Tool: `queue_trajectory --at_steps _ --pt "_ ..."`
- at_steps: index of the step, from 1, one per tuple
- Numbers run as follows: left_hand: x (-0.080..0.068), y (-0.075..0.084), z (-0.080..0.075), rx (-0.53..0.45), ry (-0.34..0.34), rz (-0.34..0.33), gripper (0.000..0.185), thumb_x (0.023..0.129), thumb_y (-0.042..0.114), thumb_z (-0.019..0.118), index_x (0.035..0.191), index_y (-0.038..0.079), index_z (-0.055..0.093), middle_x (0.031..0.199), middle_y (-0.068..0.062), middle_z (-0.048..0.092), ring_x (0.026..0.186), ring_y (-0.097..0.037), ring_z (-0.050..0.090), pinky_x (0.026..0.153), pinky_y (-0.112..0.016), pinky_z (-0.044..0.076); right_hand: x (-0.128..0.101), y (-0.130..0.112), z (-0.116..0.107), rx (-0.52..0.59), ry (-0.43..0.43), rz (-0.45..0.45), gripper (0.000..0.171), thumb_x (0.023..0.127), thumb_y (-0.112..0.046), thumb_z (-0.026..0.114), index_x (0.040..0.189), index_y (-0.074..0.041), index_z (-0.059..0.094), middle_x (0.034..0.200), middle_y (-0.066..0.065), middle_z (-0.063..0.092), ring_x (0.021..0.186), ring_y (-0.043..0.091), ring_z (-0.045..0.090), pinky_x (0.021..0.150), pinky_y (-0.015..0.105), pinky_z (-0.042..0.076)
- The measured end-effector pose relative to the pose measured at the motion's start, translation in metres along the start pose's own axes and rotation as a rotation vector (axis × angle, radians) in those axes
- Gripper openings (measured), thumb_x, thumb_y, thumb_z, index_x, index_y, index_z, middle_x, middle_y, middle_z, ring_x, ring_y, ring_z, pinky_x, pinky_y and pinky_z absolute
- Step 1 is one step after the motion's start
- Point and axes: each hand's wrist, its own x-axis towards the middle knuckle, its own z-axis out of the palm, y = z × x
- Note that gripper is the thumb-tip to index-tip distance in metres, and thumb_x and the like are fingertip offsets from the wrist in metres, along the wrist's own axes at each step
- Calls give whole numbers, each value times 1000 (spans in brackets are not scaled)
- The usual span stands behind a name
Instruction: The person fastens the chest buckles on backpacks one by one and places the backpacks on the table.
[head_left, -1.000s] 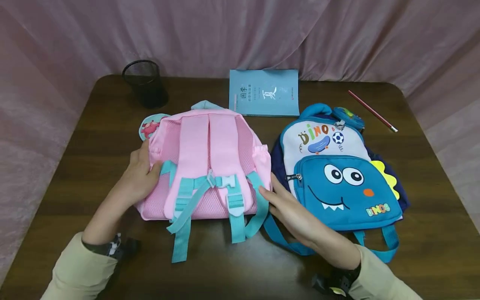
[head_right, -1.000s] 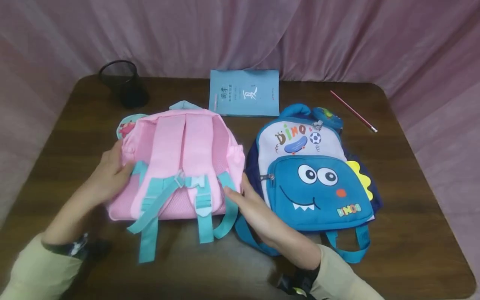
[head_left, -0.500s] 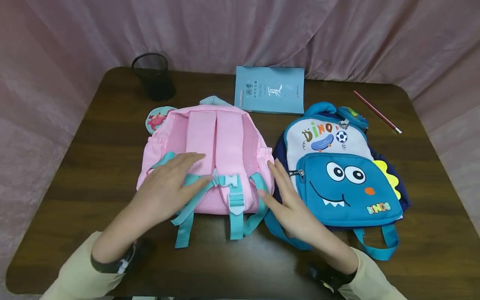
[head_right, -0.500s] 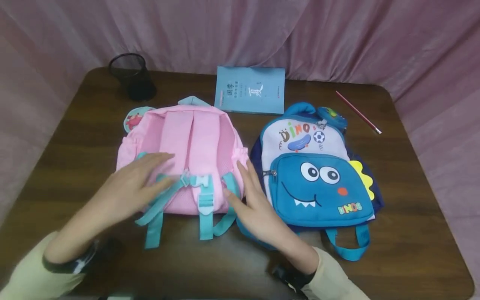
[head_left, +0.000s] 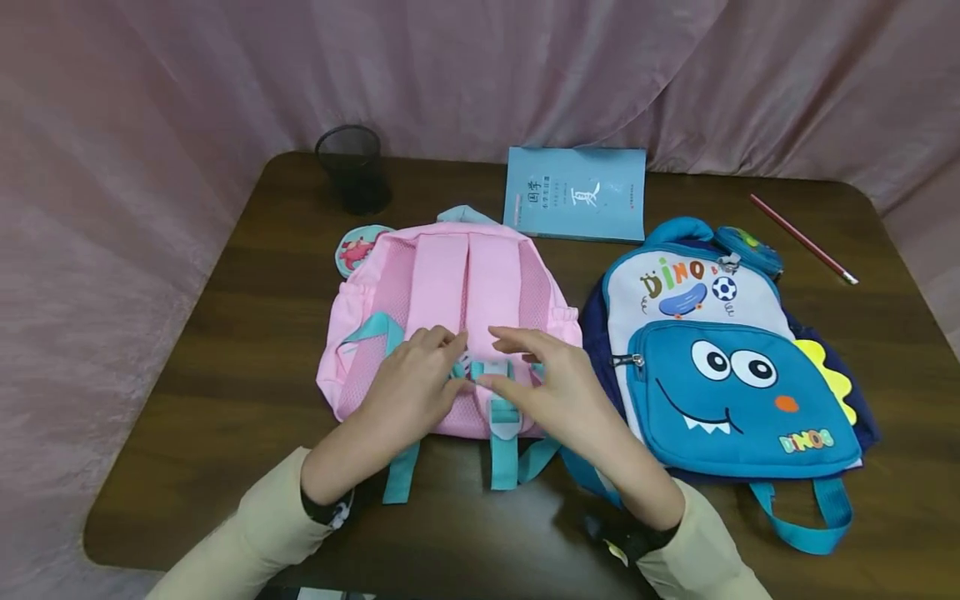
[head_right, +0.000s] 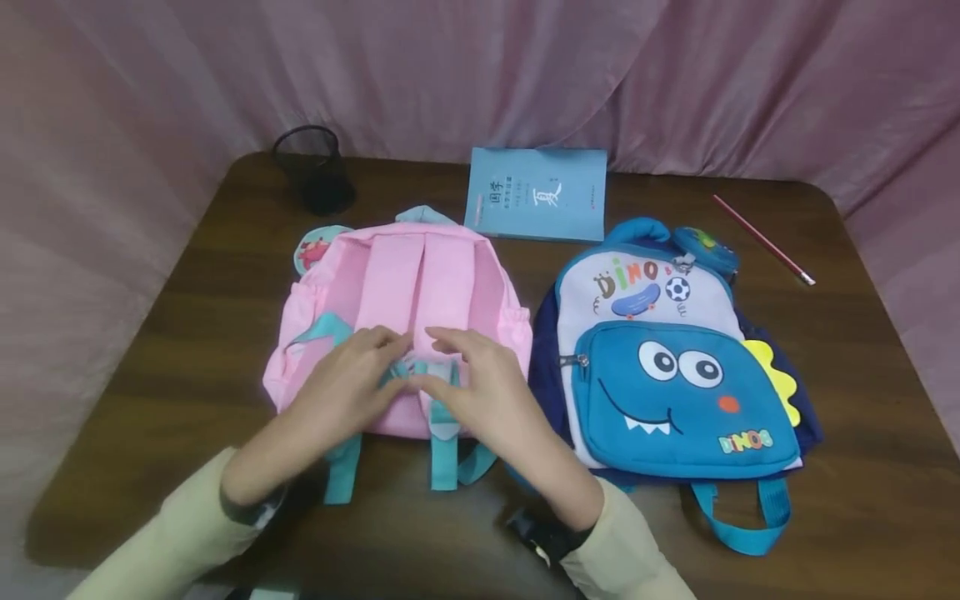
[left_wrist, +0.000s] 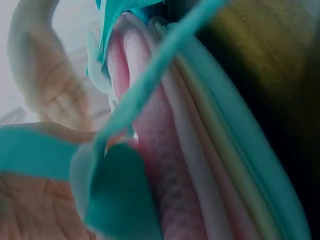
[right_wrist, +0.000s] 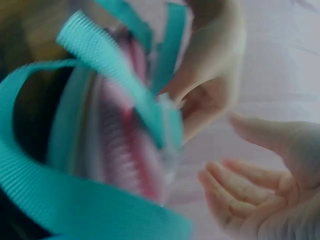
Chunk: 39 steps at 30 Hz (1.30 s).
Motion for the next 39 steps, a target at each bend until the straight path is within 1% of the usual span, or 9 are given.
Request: queue_trajectory --at_steps 3,7,13,17,21,27,32,36,39 --pt "7 0 3 -82 -78 -18 46 74 17 80 116 5 66 103 -8 65 87 -20 59 66 -29 50 0 8 2 -135 -46 10 54 72 -18 81 121 -7 62 110 9 66 98 24 63 80 37 53" --pt "17 1 -3 -106 -142 -38 33 75 13 78 107 9 72 98 -3 68 89 -19 62 62 -28 49 3 14 6 -317 -71 20 44 69 -18 83 109 -5 67 99 8 64 85 20 60 71 29 53" --pt "20 7 -19 -43 -80 58 29 77 8 74 106 9 71 95 -4 69 83 -21 64 61 -30 49 18 7 12 -467 -146 -30 30 72 -17 81 95 -1 69 84 7 60 75 19 58 64 27 51" --pt "14 7 -28 -66 -37 96 36 79 15 75 113 8 67 102 -6 69 88 -23 66 71 -33 53 22 1 8 -429 -145 -24 27 69 -13 83 91 -2 70 81 5 59 71 16 57 59 23 51" --pt "9 2 -39 -67 -29 113 35 82 17 72 115 7 66 107 -6 68 91 -23 65 79 -37 52 24 -1 2 -300 -95 -35 26 69 -15 83 91 -4 72 81 5 64 66 12 60 57 21 52" --pt "6 1 -50 84 -63 202 28 77 17 77 101 5 69 79 -2 67 65 -17 57 63 -30 47 26 7 8 -102 -26 -118 33 73 -11 79 103 -1 70 81 6 66 67 11 62 64 22 53" --pt "7 0 -51 120 -73 219 25 75 15 79 94 4 69 72 -2 63 61 -17 54 61 -29 45 27 10 16 -54 -46 -166 34 74 -10 79 105 1 70 79 4 67 65 7 61 63 17 52" --pt "8 -8 -53 103 -58 211 26 77 13 76 100 4 68 84 -4 63 71 -19 58 71 -34 49 27 10 21 -15 -86 -136 35 72 -10 80 105 0 70 76 3 69 61 3 62 60 15 50" --pt "10 -9 -51 60 -26 250 28 79 11 74 105 3 67 90 -4 56 78 -18 53 70 -29 48 27 11 26 -38 -106 -91 28 72 -9 79 99 -3 72 73 1 67 60 5 61 57 16 48"
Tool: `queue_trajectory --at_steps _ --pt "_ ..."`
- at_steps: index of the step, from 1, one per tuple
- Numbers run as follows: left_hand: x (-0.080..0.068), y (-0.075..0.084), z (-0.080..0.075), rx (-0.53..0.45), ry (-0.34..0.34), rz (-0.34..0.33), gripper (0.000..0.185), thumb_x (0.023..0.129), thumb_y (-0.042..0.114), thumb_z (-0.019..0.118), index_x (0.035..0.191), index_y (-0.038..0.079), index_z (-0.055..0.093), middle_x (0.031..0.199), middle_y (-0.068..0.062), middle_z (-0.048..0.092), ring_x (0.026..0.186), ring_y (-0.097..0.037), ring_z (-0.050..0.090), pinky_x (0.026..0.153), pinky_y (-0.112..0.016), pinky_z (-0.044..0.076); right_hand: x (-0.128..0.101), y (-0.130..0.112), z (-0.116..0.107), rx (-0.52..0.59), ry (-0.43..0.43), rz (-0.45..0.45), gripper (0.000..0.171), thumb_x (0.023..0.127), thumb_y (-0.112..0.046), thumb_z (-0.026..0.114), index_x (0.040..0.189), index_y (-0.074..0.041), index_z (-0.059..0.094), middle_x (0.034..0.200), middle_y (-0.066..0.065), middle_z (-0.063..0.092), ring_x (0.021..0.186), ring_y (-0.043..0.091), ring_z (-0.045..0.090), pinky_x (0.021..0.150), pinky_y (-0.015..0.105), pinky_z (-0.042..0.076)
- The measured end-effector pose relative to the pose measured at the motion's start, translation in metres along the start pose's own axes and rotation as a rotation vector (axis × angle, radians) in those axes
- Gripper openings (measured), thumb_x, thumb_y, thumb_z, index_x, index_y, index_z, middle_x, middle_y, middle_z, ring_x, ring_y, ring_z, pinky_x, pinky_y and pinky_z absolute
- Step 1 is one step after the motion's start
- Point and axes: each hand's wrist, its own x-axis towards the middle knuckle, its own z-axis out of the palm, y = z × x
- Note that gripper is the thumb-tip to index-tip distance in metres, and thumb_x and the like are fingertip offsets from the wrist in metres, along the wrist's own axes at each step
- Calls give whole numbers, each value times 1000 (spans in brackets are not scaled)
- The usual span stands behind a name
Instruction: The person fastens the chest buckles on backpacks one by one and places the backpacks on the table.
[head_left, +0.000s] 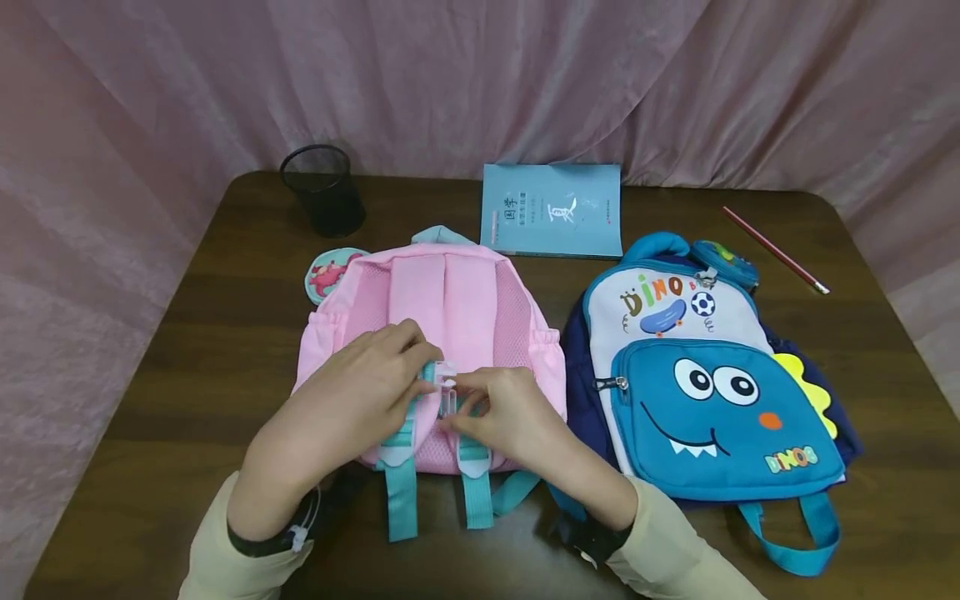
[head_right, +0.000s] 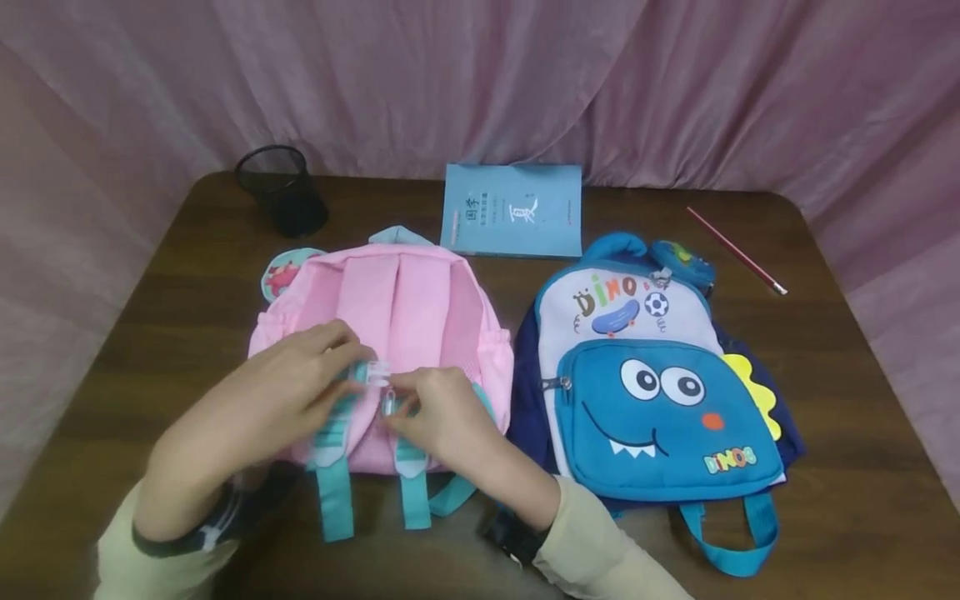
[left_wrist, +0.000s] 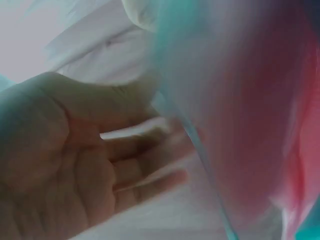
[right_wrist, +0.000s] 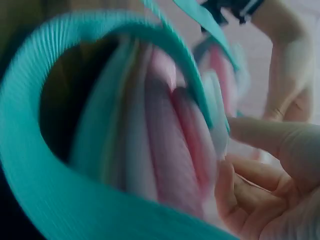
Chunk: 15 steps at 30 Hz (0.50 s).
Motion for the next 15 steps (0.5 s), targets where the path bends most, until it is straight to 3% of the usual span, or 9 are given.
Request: queue_trajectory --at_steps 3,6,8,11,15 --pt "3 2 5 -15 54 75 25 81 8 72 105 3 68 88 -5 48 78 -18 44 66 -23 41 -2 1 6 -88 -26 32 23 73 -9 78 95 -5 73 76 1 67 66 10 62 58 20 48" --pt "5 5 9 -3 97 108 25 82 5 70 107 2 67 86 -6 45 77 -17 41 65 -22 38 -2 2 13 -227 -25 27 24 75 -11 76 98 -4 72 83 3 67 77 16 61 63 25 48" --pt "5 6 9 -36 102 75 27 82 4 69 109 2 65 85 -6 44 71 -15 42 61 -19 38 -2 2 17 -316 -18 4 28 76 -13 76 102 -5 71 90 4 68 84 17 59 66 29 48" --pt "6 8 8 -136 111 -13 30 85 4 66 115 0 61 85 -7 45 66 -12 45 56 -16 41 -2 2 21 -428 37 -47 25 74 -17 78 95 -6 72 93 2 68 88 19 58 68 32 49" --pt "8 8 5 -223 188 -116 32 87 6 63 118 -3 58 87 -10 48 69 -16 49 59 -20 48 -2 0 17 -460 104 -81 24 73 -18 79 93 -8 72 93 0 69 91 19 60 72 33 50"
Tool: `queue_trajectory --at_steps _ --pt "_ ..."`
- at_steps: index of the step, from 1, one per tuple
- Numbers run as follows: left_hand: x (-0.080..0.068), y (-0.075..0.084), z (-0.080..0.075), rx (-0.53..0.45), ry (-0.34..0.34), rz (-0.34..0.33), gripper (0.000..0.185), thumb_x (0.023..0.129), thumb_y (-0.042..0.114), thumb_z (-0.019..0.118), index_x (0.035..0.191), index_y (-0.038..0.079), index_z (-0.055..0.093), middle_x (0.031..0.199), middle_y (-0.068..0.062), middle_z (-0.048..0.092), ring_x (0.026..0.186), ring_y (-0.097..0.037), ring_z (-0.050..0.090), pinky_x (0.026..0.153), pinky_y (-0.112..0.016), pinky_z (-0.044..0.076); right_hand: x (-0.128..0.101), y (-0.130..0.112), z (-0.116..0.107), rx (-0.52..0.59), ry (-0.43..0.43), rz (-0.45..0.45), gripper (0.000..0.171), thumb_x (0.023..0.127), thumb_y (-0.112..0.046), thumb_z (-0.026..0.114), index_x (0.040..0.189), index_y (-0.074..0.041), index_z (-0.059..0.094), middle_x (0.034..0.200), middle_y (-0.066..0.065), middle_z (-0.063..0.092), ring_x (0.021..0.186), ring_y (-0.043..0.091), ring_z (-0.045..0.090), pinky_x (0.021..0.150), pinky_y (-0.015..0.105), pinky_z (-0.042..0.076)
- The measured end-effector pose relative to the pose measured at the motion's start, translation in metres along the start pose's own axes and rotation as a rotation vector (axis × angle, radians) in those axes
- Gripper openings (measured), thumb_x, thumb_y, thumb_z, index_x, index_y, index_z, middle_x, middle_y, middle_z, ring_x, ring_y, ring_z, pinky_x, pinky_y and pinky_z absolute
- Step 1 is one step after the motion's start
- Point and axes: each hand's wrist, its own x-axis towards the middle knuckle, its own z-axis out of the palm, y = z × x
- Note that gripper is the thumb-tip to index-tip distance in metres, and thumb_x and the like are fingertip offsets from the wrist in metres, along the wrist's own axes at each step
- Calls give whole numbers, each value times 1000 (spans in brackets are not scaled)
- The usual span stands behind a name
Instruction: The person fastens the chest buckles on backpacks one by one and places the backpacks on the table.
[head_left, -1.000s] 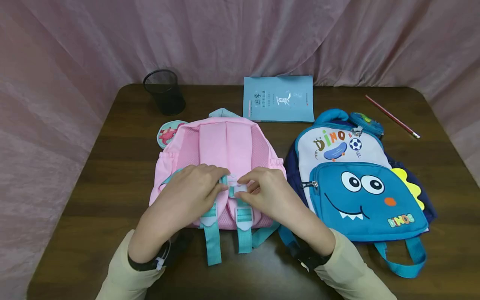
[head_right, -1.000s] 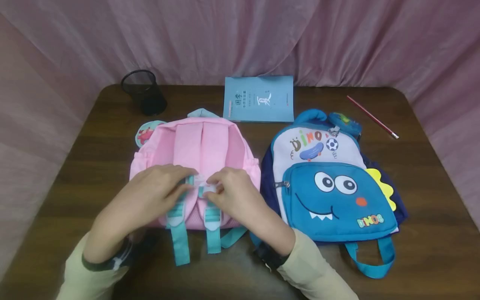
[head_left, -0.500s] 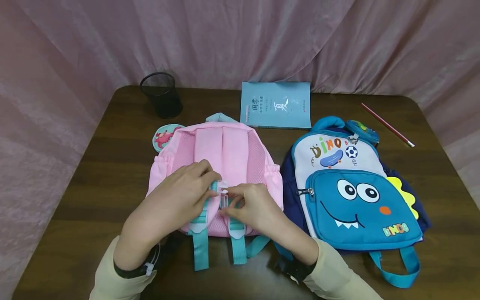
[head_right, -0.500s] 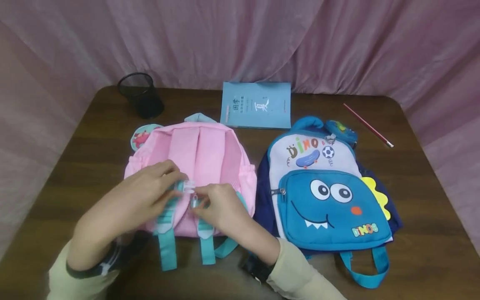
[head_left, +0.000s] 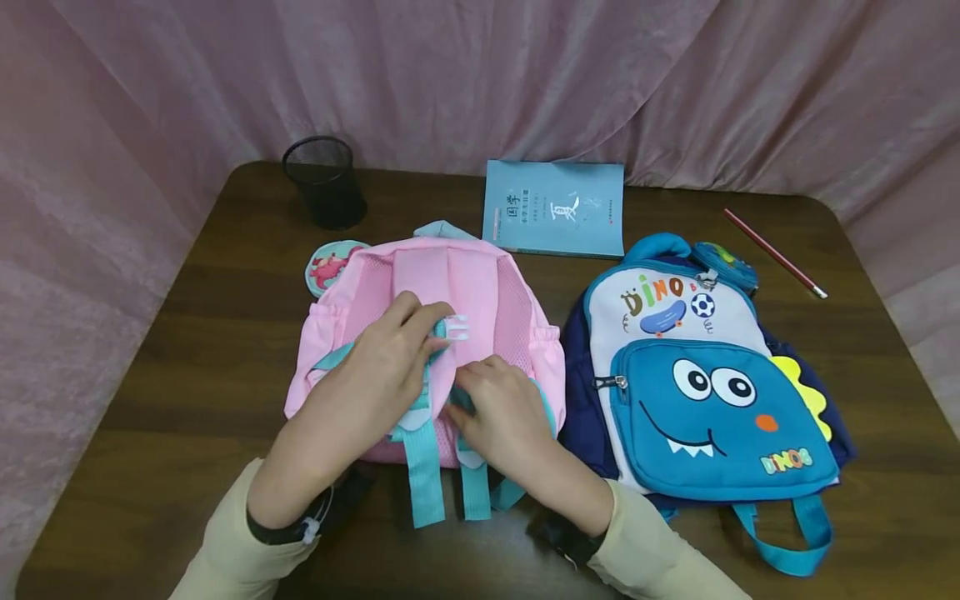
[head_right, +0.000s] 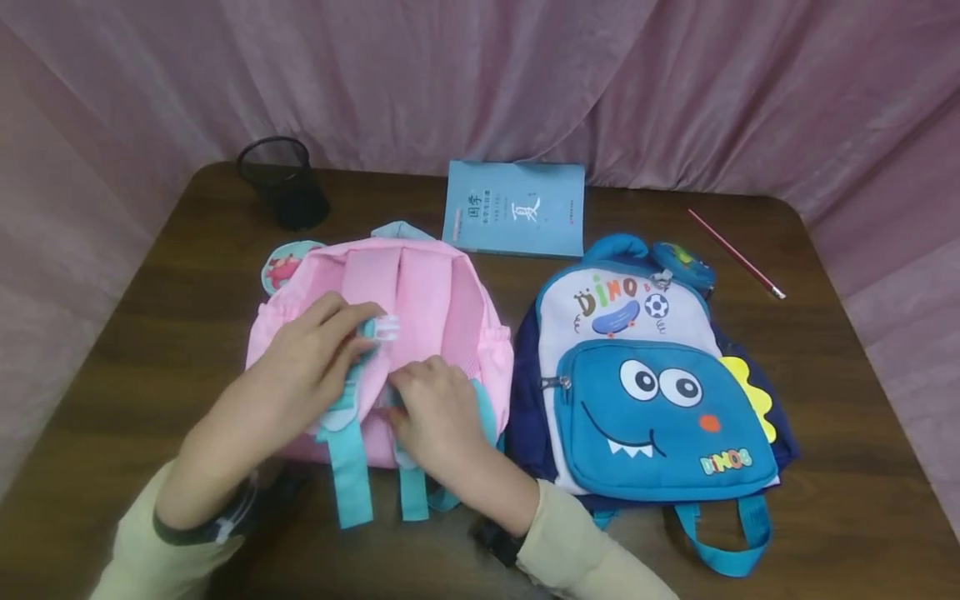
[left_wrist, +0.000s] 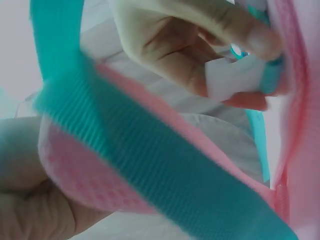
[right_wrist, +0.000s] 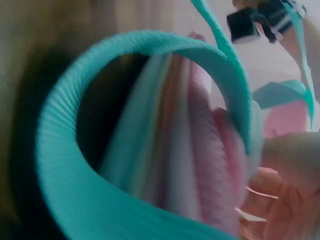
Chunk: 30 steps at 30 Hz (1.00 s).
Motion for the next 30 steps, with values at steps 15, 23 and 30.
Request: queue_trajectory --at_steps 15,23,30 --pt "-6 -4 -5 -9 -120 -30 35 82 10 71 115 2 63 89 -5 52 67 -12 50 58 -19 47 -5 13 -53 12 42 -43 40 69 -30 82 104 -12 72 96 2 71 81 15 62 63 25 50" --pt "-8 -3 -7 82 -191 38 34 80 15 74 113 8 66 93 -3 52 62 -10 49 50 -17 41 -4 16 -52 -53 -10 -13 37 70 -32 81 100 -11 74 91 3 70 76 15 61 59 24 49" --pt "-1 -5 -9 94 -230 101 38 78 14 76 112 2 65 93 -8 54 68 -14 56 62 -22 53 0 16 -56 51 31 -24 35 71 -22 80 102 -8 73 91 5 66 77 15 59 61 25 52"
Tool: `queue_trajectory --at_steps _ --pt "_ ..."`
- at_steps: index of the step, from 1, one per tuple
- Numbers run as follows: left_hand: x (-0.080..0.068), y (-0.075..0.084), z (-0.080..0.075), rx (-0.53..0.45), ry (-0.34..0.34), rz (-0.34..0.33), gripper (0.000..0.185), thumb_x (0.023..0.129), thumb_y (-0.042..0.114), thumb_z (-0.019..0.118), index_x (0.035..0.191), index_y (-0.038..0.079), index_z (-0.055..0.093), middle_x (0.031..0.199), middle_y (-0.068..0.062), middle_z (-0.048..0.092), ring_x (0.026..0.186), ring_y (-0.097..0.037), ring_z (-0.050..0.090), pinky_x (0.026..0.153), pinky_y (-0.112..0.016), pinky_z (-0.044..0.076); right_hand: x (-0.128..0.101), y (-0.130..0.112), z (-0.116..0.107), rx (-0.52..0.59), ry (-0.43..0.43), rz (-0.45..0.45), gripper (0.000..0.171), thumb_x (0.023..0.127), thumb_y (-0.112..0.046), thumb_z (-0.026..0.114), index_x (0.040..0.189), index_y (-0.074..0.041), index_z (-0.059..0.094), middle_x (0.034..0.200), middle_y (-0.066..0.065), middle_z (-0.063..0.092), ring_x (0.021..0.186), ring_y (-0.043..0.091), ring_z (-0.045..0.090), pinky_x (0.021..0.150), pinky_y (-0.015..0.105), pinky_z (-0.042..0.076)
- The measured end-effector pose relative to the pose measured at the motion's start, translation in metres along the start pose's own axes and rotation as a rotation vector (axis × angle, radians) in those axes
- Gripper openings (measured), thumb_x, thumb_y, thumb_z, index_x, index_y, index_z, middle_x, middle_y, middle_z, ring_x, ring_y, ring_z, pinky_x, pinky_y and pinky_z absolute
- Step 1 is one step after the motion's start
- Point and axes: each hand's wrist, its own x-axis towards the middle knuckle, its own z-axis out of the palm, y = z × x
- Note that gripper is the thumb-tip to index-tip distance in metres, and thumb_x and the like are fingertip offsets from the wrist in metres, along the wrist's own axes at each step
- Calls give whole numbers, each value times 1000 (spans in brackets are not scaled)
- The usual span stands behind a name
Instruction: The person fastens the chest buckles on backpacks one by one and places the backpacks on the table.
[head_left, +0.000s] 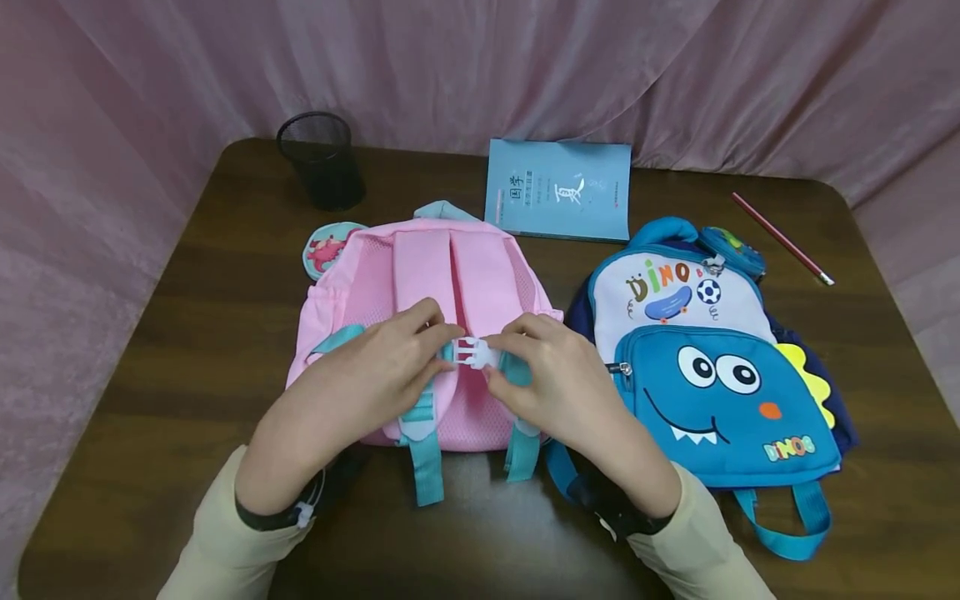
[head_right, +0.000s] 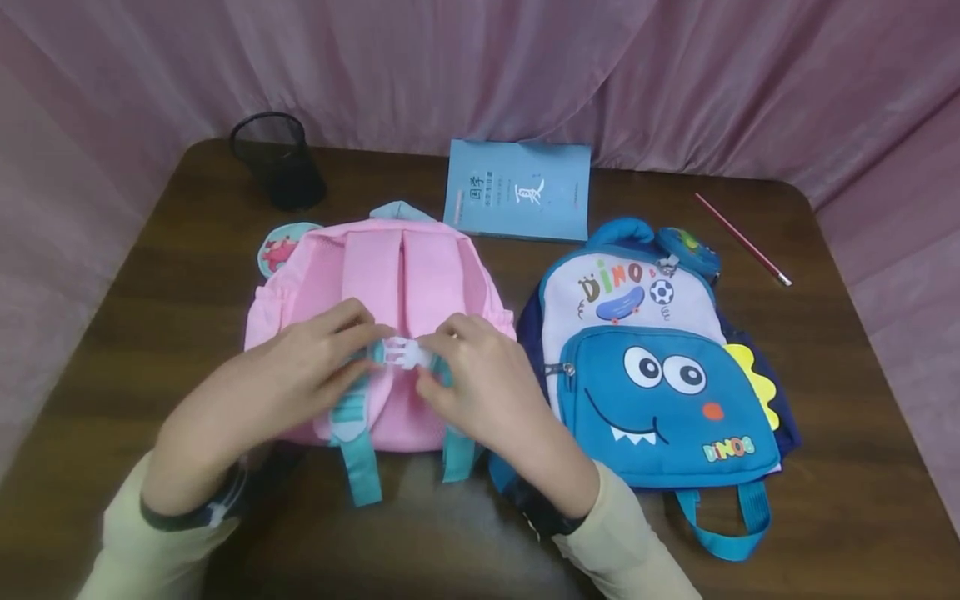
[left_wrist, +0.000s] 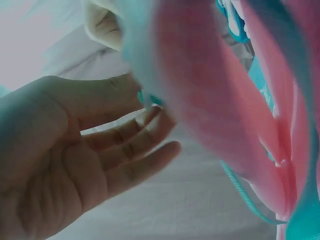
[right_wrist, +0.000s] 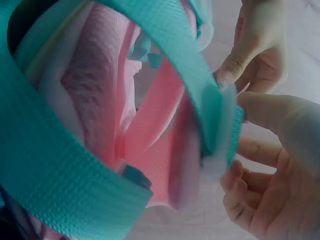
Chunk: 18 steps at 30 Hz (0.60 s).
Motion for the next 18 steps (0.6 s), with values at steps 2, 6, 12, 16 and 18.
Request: queue_trajectory --at_steps 2,6,12,16,18 --pt "1 -1 -1 -17 -4 -5 37 78 15 76 111 1 65 94 -8 56 69 -15 58 64 -24 54 0 0 -2 46 10 1 37 71 -19 80 105 -7 71 93 5 65 78 15 58 61 25 53" --pt "2 -1 -3 -30 -11 0 37 76 17 78 107 1 66 94 -8 60 70 -15 61 66 -25 54 1 1 -4 114 18 5 43 72 -15 80 112 -8 67 100 6 64 81 15 55 62 26 53" --pt "-1 -2 -6 -19 22 -4 38 72 18 81 104 0 68 91 -8 62 66 -14 59 62 -23 53 3 3 -6 229 15 1 43 72 -12 80 112 -7 64 97 5 65 81 16 58 65 29 55" --pt "-2 -1 -8 -54 37 -40 34 71 14 80 100 0 69 85 -7 63 65 -13 57 62 -23 53 4 6 -6 288 -30 -3 36 74 -10 79 107 -8 65 96 3 64 83 15 57 68 27 55" --pt "-4 -1 -9 -61 55 -43 31 71 12 80 97 0 69 81 -6 63 63 -12 55 61 -22 52 4 7 -5 305 -33 0 35 75 -10 78 107 -9 66 99 3 65 85 15 58 70 28 55"
